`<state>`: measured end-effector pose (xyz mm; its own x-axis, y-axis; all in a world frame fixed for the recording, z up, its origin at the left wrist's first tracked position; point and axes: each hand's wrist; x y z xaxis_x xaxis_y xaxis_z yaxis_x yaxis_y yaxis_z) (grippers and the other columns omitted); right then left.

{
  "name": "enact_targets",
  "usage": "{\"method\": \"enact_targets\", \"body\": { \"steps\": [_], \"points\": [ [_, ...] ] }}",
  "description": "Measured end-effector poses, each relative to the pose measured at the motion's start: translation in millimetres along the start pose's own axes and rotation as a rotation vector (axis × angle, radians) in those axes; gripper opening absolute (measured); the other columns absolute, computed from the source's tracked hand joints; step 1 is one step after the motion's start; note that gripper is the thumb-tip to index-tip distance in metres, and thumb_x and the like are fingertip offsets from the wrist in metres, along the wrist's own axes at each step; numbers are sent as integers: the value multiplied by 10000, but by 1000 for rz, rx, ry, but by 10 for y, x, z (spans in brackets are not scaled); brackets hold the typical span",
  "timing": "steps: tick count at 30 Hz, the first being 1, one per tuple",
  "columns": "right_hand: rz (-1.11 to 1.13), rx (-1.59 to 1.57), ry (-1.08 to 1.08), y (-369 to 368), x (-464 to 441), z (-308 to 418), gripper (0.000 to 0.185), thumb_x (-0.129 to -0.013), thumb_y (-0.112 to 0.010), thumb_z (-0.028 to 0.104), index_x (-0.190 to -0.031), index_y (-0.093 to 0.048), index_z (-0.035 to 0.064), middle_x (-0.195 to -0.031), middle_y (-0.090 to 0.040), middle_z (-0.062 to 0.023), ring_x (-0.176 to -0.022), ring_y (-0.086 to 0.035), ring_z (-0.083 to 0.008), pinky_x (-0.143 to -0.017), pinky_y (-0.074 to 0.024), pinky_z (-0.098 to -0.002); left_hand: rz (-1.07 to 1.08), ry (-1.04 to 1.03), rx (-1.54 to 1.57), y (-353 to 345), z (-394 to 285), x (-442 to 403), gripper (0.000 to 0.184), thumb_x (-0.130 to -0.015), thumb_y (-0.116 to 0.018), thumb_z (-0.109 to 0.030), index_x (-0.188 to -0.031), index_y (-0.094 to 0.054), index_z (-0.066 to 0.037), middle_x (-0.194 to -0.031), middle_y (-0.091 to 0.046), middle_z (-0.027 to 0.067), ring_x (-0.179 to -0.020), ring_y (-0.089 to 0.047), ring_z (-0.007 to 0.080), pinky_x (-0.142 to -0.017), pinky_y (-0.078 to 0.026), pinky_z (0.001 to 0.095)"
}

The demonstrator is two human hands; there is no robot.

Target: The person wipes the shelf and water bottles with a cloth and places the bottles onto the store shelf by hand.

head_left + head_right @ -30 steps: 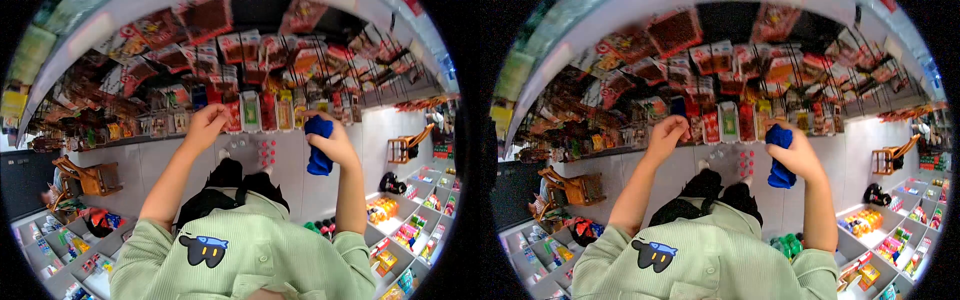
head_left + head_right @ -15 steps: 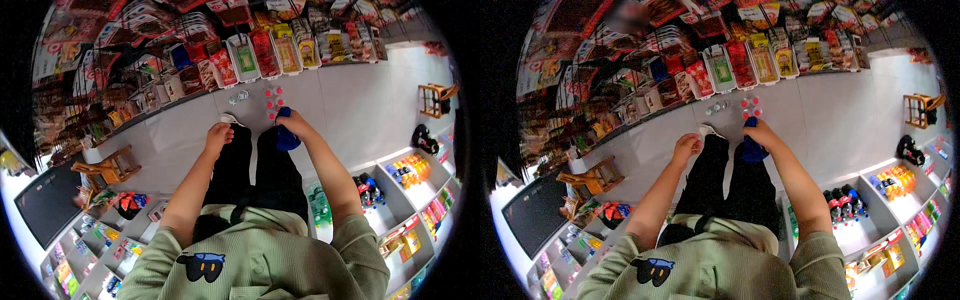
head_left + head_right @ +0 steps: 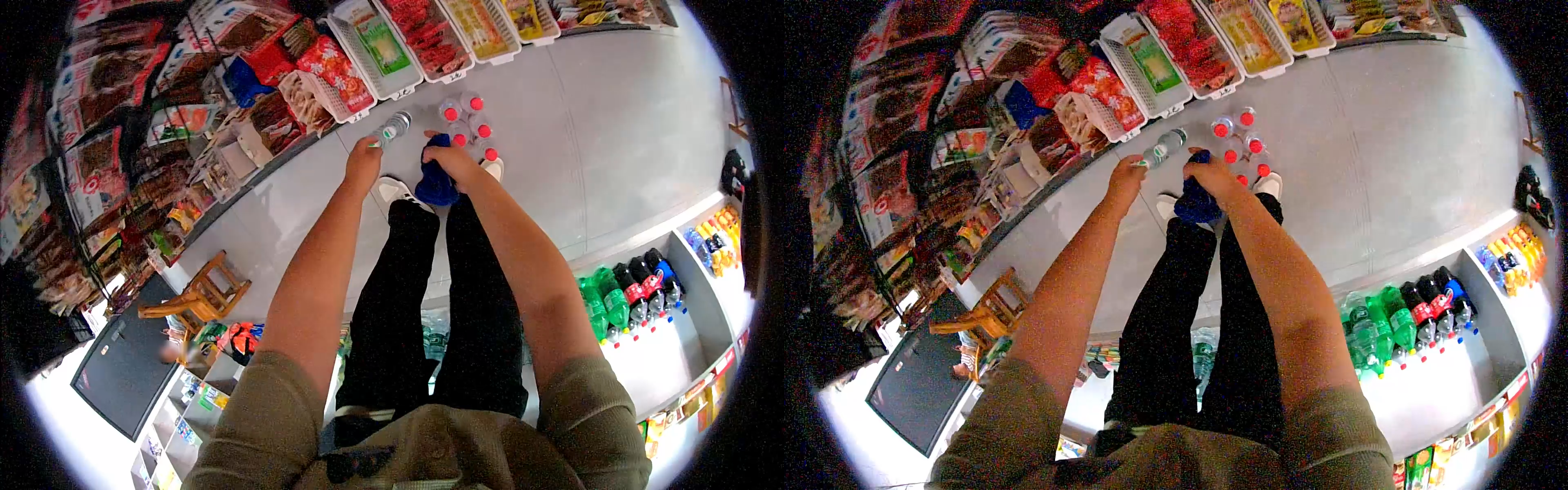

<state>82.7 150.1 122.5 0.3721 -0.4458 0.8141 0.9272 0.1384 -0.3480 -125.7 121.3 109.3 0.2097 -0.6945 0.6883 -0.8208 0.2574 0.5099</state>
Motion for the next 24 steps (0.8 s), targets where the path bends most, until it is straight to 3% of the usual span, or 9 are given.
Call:
{"method": "enact_targets", "body": {
  "steps": [1, 4, 8, 10, 12, 13, 19, 22, 24],
  "points": [
    [-12, 13, -7, -38, -169, -108, 673, -697, -621, 89, -1349, -460, 54, -855, -557, -33, -719, -539, -124, -626, -451, -271, 17, 11, -12, -87, 132, -137, 376, -911, -503, -256, -1250, -541, -99, -1086, -618, 81, -903, -576, 201, -743, -488, 326],
    [-30, 49, -21, -73, -507, -388, 681, -686, -618, 76, -1349, -462, 55, -809, -557, -25, -676, -540, -130, -614, -448, -271, 48, 56, 176, -211, 156, -364, 406, -910, -497, -289, -1281, -533, -126, -1178, -577, 83, -1015, -548, 228, -746, -500, 340],
    [-22, 48, 31, -228, -1203, -707, 677, -680, -624, 79, -1339, -471, 55, -782, -571, -18, -674, -549, -133, -623, -448, -265, 30, -223, -42, -451, 730, -887, 466, -906, -492, -330, -1292, -516, -70, -1193, -569, 96, -1074, -529, 227, -760, -502, 332],
    [-119, 165, 197, -298, -1438, -880, 493, -679, -654, 137, -1156, -579, 36, -851, -652, -99, -728, -608, -196, -643, -488, -312, 59, -153, -23, -450, 633, -854, 471, -909, -457, -313, -1301, -501, -55, -1162, -589, 110, -1077, -548, 245, -767, -498, 349],
    [-92, 100, 241, -391, -1397, -745, 439, -717, -646, 160, -1137, -591, 46, -909, -665, -120, -776, -627, -221, -680, -505, -328, 167, 118, 280, -472, 438, -840, 423, -914, -420, -281, -1237, -562, -49, -1094, -624, 127, -1030, -582, 260, -792, -486, 351],
    [-113, 72, 156, -439, -1401, -742, 433, -727, -641, 167, -1141, -593, 49, -918, -667, -122, -786, -631, -229, -690, -507, -336, 53, -78, 190, -573, 507, -906, 391, -915, -407, -278, -1109, -639, -29, -1004, -655, 136, -944, -606, 255, -818, -462, 339],
    [-199, 94, 0, -426, -1414, -828, 342, -711, -660, 171, -1035, -650, 61, -923, -674, -73, -805, -624, -182, -728, -498, -329, 88, 26, 156, -435, 265, -719, 393, -906, -412, -273, -987, -663, 18, -957, -665, 154, -898, -606, 228, -798, -458, 345],
    [-228, 360, 164, -405, -1219, -802, 272, -713, -664, 194, -958, -670, 78, -893, -688, -100, -810, -647, -218, -742, -502, -347, 155, 90, 135, -385, 190, -554, 395, -919, -402, -277, -1009, -646, 19, -897, -657, 130, -872, -602, 231, -753, -472, 356],
    [-176, 707, 162, -448, -790, -460, 445, -699, -693, 300, -1074, -639, 67, -1028, -658, -222, -981, -633, -376, -839, -515, -425, 121, 20, 259, -359, 187, -361, 348, -931, -419, -261, -1024, -626, 2, -858, -632, 93, -844, -598, 221, -706, -481, 354]
  ]
}}
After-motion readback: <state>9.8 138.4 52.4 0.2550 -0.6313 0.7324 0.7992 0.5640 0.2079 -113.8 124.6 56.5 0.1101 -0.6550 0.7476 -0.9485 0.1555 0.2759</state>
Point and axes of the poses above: each hand's wrist, its own x-axis away from the middle knuckle, its own y-axis out of the back of the hand, z = x × y
